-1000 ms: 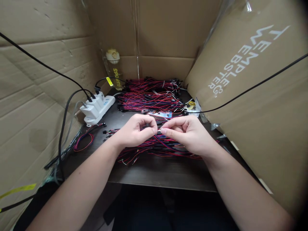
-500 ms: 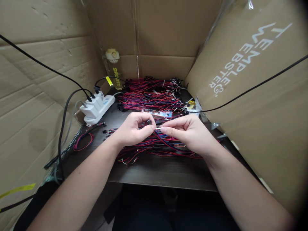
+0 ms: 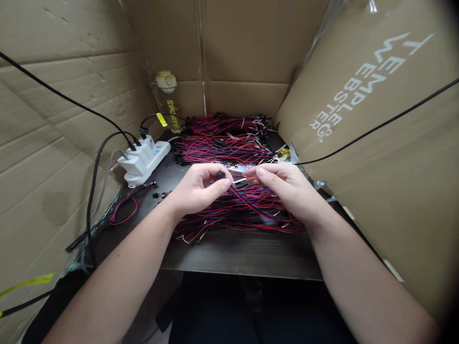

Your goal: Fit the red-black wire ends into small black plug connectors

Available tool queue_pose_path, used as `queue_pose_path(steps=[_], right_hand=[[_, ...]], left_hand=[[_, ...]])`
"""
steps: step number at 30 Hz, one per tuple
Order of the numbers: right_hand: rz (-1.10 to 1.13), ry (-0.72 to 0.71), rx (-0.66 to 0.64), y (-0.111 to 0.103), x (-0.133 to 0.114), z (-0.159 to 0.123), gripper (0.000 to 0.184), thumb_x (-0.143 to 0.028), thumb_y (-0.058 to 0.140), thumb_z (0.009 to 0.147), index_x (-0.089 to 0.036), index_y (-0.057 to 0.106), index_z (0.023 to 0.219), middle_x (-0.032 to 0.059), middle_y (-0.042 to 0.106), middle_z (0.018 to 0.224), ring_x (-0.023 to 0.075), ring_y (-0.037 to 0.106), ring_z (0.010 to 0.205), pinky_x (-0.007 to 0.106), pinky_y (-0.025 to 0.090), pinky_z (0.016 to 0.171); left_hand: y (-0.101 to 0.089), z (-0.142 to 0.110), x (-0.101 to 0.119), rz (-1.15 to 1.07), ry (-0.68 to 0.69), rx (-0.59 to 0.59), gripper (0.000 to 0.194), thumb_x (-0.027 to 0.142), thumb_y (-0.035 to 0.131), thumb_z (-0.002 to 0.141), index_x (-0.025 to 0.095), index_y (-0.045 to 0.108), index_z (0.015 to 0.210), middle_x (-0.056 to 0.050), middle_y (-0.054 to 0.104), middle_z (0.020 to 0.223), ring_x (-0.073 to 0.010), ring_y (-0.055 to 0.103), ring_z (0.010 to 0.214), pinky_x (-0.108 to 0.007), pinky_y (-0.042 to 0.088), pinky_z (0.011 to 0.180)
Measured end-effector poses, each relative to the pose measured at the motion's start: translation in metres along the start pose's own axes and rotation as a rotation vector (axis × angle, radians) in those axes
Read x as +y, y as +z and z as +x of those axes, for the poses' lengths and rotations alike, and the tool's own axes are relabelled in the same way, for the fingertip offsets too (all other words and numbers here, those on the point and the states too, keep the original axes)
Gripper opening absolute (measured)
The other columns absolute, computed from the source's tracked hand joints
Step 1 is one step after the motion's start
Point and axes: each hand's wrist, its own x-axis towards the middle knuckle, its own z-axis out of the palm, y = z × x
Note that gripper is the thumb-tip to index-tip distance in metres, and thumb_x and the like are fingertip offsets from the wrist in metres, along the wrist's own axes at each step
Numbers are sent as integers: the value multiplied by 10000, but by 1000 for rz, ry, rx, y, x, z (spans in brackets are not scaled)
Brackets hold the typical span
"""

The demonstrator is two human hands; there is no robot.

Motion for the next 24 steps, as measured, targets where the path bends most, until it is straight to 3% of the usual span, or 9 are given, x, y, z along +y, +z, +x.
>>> queue_pose_path(steps=[3, 6, 9, 12, 15, 17, 21, 23, 24], right_hand=[[2, -56, -97, 1, 0, 0, 377, -524, 622, 971, -189, 773, 1054, 73, 773, 1049, 214, 700, 1020, 313, 530, 926], [-18, -102, -240, 6, -2, -2, 446, -522, 482, 1043, -168, 754, 1052, 82, 760, 1061, 207, 690, 1033, 333, 513, 969], [-79, -98, -334, 10, -2, -4, 562, -518, 365, 1079, -144, 736, 883, 98, 752, 948, 198, 686, 964, 310, 517, 904], [-191, -121, -325, 11, 2, -5, 507, -483, 401, 1076, -155, 673, 800, 72, 714, 818, 163, 654, 792, 273, 499, 763], [-342, -200, -219, 11, 8, -3, 379, -437, 483, 1054, -171, 636, 831, 8, 625, 685, 126, 544, 628, 264, 432, 650], [-408, -276, -129, 9, 9, 0, 367, -425, 484, 1054, -178, 636, 827, 4, 592, 672, 130, 522, 632, 274, 422, 652], [-469, -494, 114, -8, -5, -2, 364, -404, 483, 1051, -196, 724, 875, 84, 658, 924, 207, 614, 908, 377, 478, 876], [-529, -538, 321, -25, -22, -9, 338, -460, 555, 1011, -234, 773, 887, 109, 639, 1055, 264, 583, 1047, 441, 463, 935], [-512, -519, 419, -34, -33, -14, 357, -499, 565, 998, -248, 780, 862, 108, 638, 999, 268, 582, 1008, 440, 473, 882]], left_hand=[[0, 1, 0, -99, -23, -6, 193, 318, 709, 885, 141, 692, 811, -11, 637, 684, -99, 532, 596, -228, 435, 579], [-3, 1, -3, -137, -21, 14, 221, 363, 745, 876, 144, 724, 850, -32, 684, 732, -118, 599, 640, -234, 489, 619], [-7, 3, -9, -191, -10, 78, 234, 384, 764, 867, 152, 746, 898, -50, 730, 809, -133, 652, 703, -240, 531, 677], [-9, 4, -17, -292, -15, 172, 195, 363, 768, 873, 174, 759, 923, -32, 736, 826, -110, 657, 723, -212, 534, 705], [-10, 6, -20, -416, -27, 273, 157, 334, 779, 870, 188, 758, 924, -10, 718, 791, -86, 654, 731, -184, 532, 736], [-9, 6, -21, -491, -13, 287, 185, 352, 775, 873, 190, 750, 959, -5, 707, 773, -85, 660, 742, -193, 538, 783], [-8, 4, -21, -427, 53, 102, 498, 495, 691, 913, 191, 622, 1301, -68, 745, 935, -170, 701, 921, -312, 539, 910], [-8, 3, -21, -205, 63, -1, 563, 488, 656, 931, 179, 538, 1387, -100, 743, 1015, -205, 696, 972, -354, 529, 916], [-7, 2, -21, -52, 69, -36, 537, 457, 649, 937, 181, 535, 1383, -104, 739, 1045, -213, 688, 985, -368, 522, 922]])
